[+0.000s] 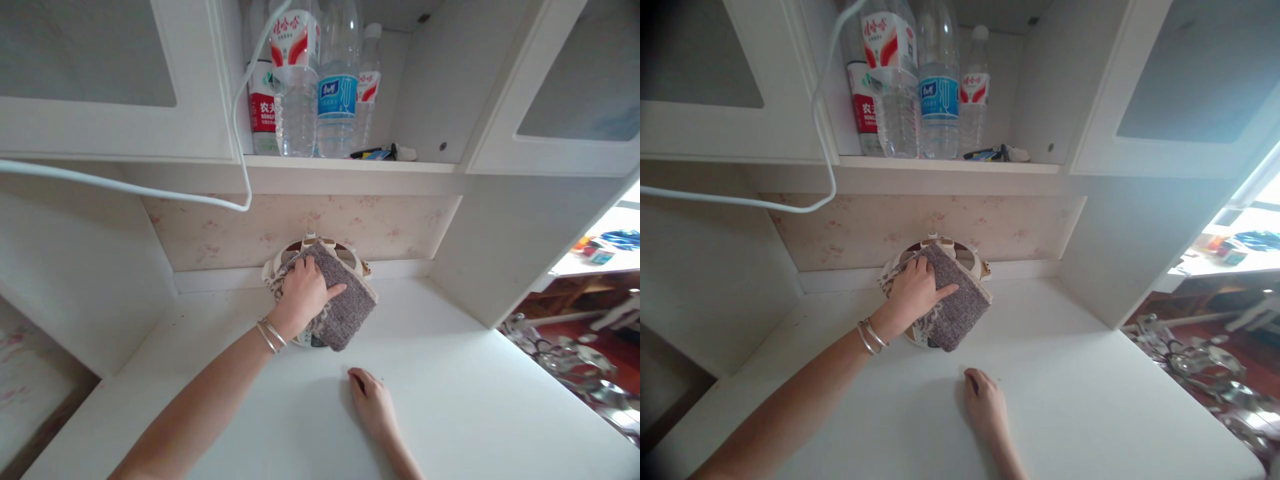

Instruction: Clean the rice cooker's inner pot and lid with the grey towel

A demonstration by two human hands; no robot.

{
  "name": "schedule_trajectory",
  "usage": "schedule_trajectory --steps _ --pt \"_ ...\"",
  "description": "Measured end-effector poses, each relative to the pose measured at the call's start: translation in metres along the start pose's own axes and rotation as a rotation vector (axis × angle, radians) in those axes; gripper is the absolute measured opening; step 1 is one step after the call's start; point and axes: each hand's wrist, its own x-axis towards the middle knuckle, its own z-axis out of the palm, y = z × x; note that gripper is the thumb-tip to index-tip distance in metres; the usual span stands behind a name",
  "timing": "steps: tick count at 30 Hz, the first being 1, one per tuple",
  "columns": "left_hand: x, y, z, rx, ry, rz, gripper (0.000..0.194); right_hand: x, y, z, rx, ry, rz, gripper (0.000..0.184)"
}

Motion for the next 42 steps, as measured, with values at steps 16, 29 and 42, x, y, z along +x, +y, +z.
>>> schedule_trajectory --steps 16,29,42 --pt "0.067 -0.115 0.002 -0.139 -0.287 0.128 0.038 0.002 0.001 -0.001 0.014 -0.024 -0.004 0.035" --pt "0.080 -0.118 0.020 -0.211 -0.208 -0.098 0.035 0.003 0.002 -0.001 0.002 -0.023 0.003 0.035" --pt "0.009 -0.037 -0.015 0.331 -0.059 -0.107 0.045 0.005 0.006 0.004 -0.046 -0.021 0.003 0.032"
